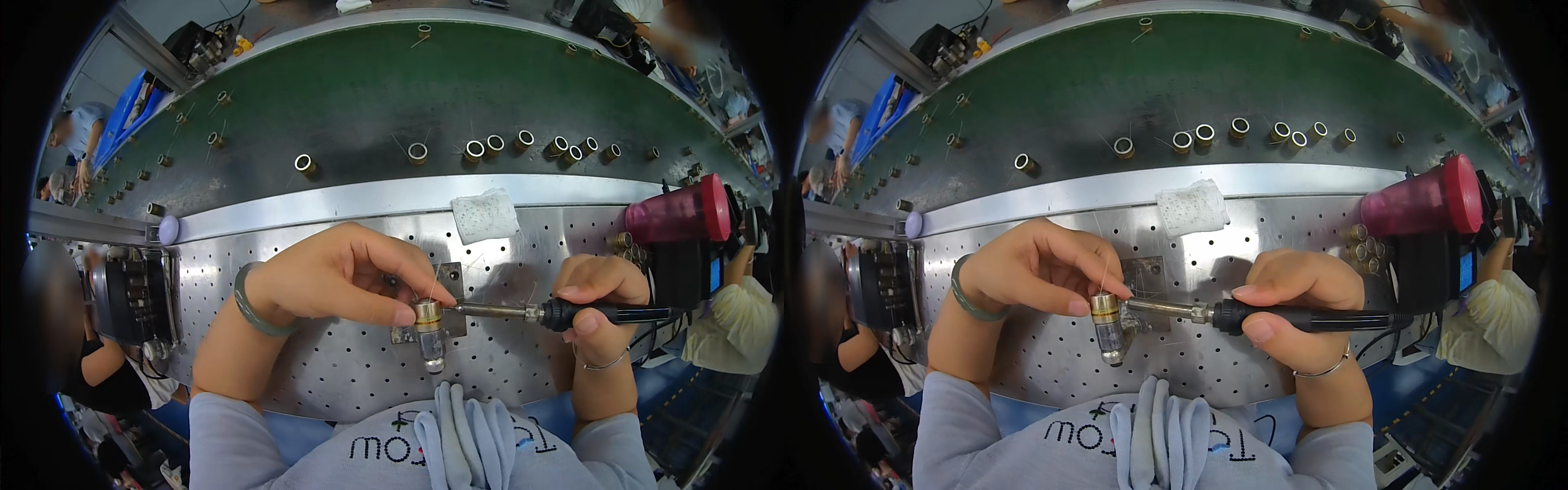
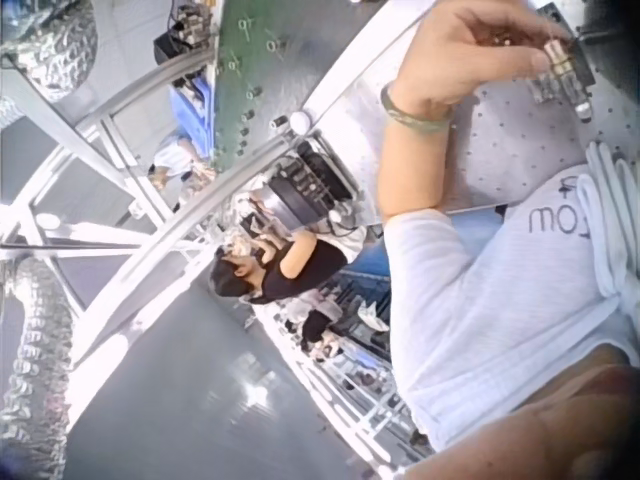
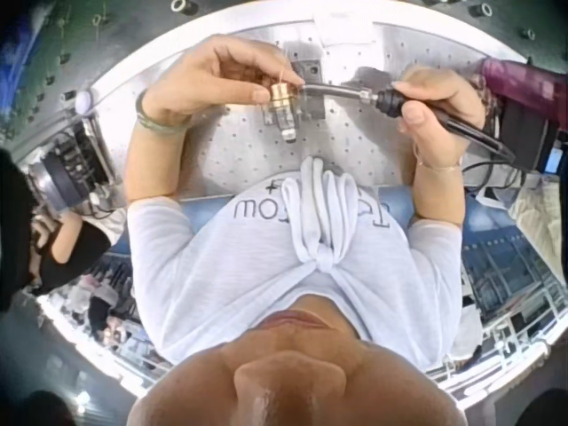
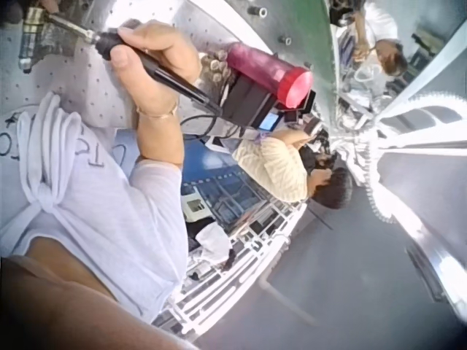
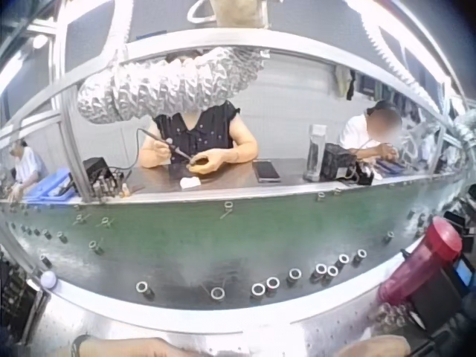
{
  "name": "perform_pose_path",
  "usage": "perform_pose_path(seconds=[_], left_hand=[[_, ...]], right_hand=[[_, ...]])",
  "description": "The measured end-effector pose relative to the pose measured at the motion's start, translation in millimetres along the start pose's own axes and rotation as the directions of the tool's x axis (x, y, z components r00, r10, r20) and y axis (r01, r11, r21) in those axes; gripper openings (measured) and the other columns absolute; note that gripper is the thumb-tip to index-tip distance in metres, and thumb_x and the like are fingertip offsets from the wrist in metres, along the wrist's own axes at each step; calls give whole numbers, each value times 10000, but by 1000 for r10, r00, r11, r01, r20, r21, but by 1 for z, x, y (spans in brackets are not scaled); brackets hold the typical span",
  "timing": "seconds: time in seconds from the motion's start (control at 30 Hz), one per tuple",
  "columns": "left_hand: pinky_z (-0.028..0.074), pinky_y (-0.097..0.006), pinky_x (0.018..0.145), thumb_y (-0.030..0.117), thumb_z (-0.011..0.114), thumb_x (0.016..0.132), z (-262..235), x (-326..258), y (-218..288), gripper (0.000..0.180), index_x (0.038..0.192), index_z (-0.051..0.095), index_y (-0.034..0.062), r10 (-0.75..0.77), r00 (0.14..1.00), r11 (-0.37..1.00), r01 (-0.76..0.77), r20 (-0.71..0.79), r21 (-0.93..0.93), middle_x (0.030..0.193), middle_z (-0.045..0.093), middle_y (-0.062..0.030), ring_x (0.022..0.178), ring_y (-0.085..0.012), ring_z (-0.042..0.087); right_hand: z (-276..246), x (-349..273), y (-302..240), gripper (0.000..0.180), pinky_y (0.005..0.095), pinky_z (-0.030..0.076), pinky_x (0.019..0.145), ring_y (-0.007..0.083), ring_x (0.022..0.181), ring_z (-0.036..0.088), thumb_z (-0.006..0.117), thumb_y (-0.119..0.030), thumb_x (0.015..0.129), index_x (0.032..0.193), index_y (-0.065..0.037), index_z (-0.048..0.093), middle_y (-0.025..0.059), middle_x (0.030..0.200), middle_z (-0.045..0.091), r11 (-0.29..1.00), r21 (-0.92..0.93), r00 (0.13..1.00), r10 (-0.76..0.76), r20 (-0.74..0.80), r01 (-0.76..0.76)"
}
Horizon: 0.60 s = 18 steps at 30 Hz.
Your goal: The person uses a soldering iron to apply solder to small cylindrical metal components on a perforated metal workbench. They repeatedly pick up components, apply heat and solder, and place the finished items onto a green conveyor belt.
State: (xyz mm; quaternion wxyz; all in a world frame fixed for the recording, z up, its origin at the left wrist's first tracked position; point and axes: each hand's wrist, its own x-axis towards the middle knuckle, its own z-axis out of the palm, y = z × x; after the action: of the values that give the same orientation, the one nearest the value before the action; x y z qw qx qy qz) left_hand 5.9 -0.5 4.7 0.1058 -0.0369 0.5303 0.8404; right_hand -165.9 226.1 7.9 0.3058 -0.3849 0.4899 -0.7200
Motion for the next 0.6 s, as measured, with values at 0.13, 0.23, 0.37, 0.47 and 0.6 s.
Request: perform_pose_path(seconds=[0.13,0.23,0.37,0.47,0.6], left_hand=[[463,-247,780,-63,680,741,2,1,-4,302,1043,653,-66,-20,1000,999,20,-10,-40,971,622,-136,875,-162,588],[464,-245,775,-67,690,733,1,2,-7,299,1030,658,-64,-24,999,997,22,-24,-75,970,626,-137,865,-165,592],[465,-246,767,-63,695,730,1,2,-7,294,1023,661,-62,-71,997,996,69,-39,-64,958,631,-133,861,-161,593],[463,-240,759,-49,702,729,1,2,-7,293,1019,661,-65,-67,997,996,64,-46,-61,948,632,-130,852,-155,590],[461,-229,745,-30,710,729,3,2,-5,295,1018,661,-68,-67,997,996,63,-46,-70,926,629,-121,830,-146,586]], right_hand=[[0,2,5,200,262,426,553,171,592,552,754,-42,670,808,36,631,92,694,615,999,9,996,-53,68,52],[0,4,8,196,261,421,546,171,581,548,752,-37,670,806,35,631,91,687,612,998,19,993,-63,100,62],[2,5,10,188,261,415,536,169,569,542,749,-39,672,800,29,629,87,676,606,998,1,992,-62,108,63],[0,5,10,187,261,411,527,167,556,537,749,-45,676,800,27,628,85,667,603,997,-17,992,-78,100,81],[-4,5,10,194,261,407,514,164,528,527,751,-55,681,804,28,627,82,647,599,996,32,990,-89,112,86]])
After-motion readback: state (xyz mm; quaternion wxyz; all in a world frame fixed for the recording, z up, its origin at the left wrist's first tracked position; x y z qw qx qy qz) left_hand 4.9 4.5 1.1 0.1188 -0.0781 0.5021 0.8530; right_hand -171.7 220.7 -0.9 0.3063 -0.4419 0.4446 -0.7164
